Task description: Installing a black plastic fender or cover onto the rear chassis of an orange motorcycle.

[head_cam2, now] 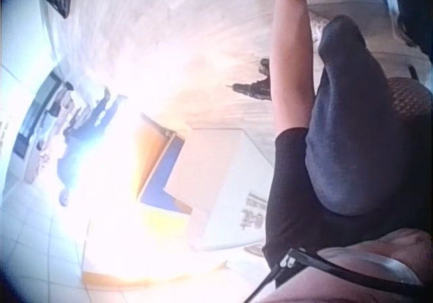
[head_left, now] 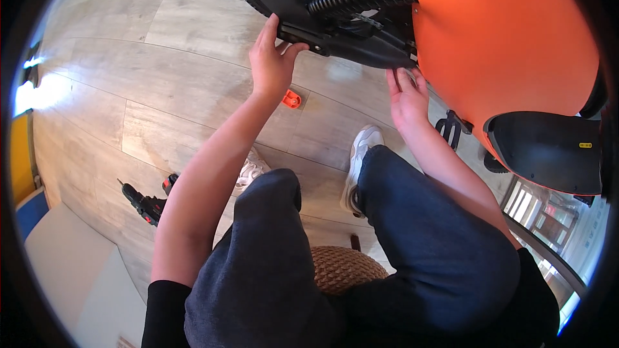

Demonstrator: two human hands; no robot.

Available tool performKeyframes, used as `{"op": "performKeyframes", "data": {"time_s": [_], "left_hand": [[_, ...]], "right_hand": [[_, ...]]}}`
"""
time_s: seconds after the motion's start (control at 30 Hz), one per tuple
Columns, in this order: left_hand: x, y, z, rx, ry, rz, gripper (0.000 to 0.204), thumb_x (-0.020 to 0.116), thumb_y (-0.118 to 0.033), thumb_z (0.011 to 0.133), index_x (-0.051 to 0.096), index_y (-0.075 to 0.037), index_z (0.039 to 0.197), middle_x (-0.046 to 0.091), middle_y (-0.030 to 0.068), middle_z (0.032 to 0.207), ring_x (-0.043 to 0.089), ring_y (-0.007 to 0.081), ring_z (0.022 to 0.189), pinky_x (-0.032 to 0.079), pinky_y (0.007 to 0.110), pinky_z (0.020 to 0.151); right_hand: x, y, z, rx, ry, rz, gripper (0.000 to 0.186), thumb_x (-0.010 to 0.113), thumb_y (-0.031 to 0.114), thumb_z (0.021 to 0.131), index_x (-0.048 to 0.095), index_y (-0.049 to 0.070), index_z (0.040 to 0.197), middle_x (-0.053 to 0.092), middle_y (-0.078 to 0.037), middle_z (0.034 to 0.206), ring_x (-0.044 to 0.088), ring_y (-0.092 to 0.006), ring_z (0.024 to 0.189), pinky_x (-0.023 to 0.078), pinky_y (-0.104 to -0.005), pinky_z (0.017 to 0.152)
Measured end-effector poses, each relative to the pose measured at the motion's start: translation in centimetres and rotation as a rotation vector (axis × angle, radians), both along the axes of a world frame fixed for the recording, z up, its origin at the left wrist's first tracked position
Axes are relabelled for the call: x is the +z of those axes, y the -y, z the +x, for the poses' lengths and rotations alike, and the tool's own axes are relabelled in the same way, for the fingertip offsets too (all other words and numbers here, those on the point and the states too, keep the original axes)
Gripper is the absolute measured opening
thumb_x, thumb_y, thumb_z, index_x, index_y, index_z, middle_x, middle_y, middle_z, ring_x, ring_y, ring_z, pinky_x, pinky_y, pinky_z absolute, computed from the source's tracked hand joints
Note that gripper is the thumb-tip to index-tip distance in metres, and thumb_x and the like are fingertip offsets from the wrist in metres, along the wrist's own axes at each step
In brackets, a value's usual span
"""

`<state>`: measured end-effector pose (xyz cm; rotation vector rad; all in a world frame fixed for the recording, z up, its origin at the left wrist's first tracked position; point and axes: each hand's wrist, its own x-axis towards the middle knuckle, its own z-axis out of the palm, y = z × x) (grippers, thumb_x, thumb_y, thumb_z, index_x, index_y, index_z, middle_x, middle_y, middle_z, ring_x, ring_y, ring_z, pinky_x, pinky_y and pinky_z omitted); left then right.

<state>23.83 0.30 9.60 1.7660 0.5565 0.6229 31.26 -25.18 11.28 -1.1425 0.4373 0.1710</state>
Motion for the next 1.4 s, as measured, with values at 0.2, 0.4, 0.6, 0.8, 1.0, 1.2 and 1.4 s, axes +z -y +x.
{"op": "performKeyframes", "data": {"time_s": [0.2, 0.4, 0.6, 0.8, 1.0, 1.2, 1.4], "left_hand": [[-1.1, 1.3, -5.2, 0.052, -0.002, -0.113, 0.059, 0.082, 0.006, 0.076, 0.059, 0.001, 0.13, 0.065, 0.0147, 0.125, 0.063, 0.0177, 0.112, 0.055, 0.034, 0.091], [-3.4, 0.8, -13.7, -0.212, -0.312, 0.038, 0.045, 0.08, 0.009, 0.07, 0.065, -0.003, 0.111, 0.058, 0.0118, 0.113, 0.061, 0.027, 0.11, 0.055, 0.037, 0.093], [-4.4, -1.1, -18.9, -0.5, -0.319, 0.231, 0.029, 0.08, -0.003, 0.075, 0.07, -0.01, 0.101, 0.055, 0.0122, 0.117, 0.059, 0.031, 0.112, 0.053, 0.04, 0.087], [-4.7, 0.1, -21.1, -0.577, -0.5, 0.321, 0.039, 0.087, -0.024, 0.07, 0.066, -0.01, 0.099, 0.052, 0.0107, 0.126, 0.058, 0.0349, 0.114, 0.052, 0.047, 0.095], [-5.3, 0.4, -21.5, -0.67, -0.433, 0.495, 0.035, 0.081, -0.024, 0.074, 0.066, -0.014, 0.104, 0.06, 0.005, 0.118, 0.056, 0.0292, 0.118, 0.039, 0.055, 0.111], [-6.8, 0.7, -21.4, -0.786, -0.476, 0.588, 0.031, 0.074, -0.021, 0.082, 0.062, -0.016, 0.11, 0.062, 0.0021, 0.107, 0.057, 0.0257, 0.113, 0.034, 0.055, 0.115], [-7.0, 0.8, -21.2, -0.735, -0.471, 0.551, 0.029, 0.075, -0.021, 0.081, 0.059, -0.014, 0.104, 0.058, 0.0046, 0.099, 0.056, 0.0285, 0.108, 0.034, 0.056, 0.113]], "right_hand": [[0.3, 1.4, -2.1, 0.162, 0.002, -0.033, 0.031, 0.059, -0.003, 0.1, 0.047, 0.0, 0.129, 0.059, -0.011, 0.115, 0.061, -0.0221, 0.116, 0.045, -0.0443, 0.116], [-0.6, 4.1, -5.9, 0.602, -0.136, -0.391, 0.029, 0.063, -0.003, 0.095, 0.053, 0.001, 0.123, 0.056, -0.011, 0.116, 0.067, -0.0223, 0.107, 0.058, -0.0361, 0.094], [-0.1, 4.0, -6.5, 1.157, 0.342, -0.987, 0.025, 0.071, -0.002, 0.084, 0.059, 0.0, 0.105, 0.061, -0.016, 0.106, 0.067, -0.0331, 0.096, 0.057, -0.038, 0.081], [0.0, 4.4, -7.9, 1.567, 0.481, -0.912, 0.029, 0.071, 0.008, 0.085, 0.062, 0.001, 0.111, 0.063, -0.02, 0.105, 0.062, -0.0402, 0.104, 0.05, -0.0466, 0.088], [-1.8, 5.6, -8.4, 1.741, 0.477, -0.839, 0.03, 0.073, 0.012, 0.086, 0.062, -0.003, 0.11, 0.065, -0.021, 0.106, 0.062, -0.0413, 0.102, 0.051, -0.0454, 0.088], [-2.6, 5.8, -8.9, 1.716, 0.455, -0.833, 0.035, 0.074, 0.014, 0.086, 0.064, -0.003, 0.114, 0.066, -0.023, 0.107, 0.064, -0.0399, 0.105, 0.051, -0.0436, 0.091], [-2.7, 5.1, -8.9, 1.652, 0.327, -0.868, 0.04, 0.074, 0.014, 0.086, 0.064, -0.004, 0.12, 0.07, -0.024, 0.112, 0.067, -0.0393, 0.107, 0.052, -0.0425, 0.092]]}}
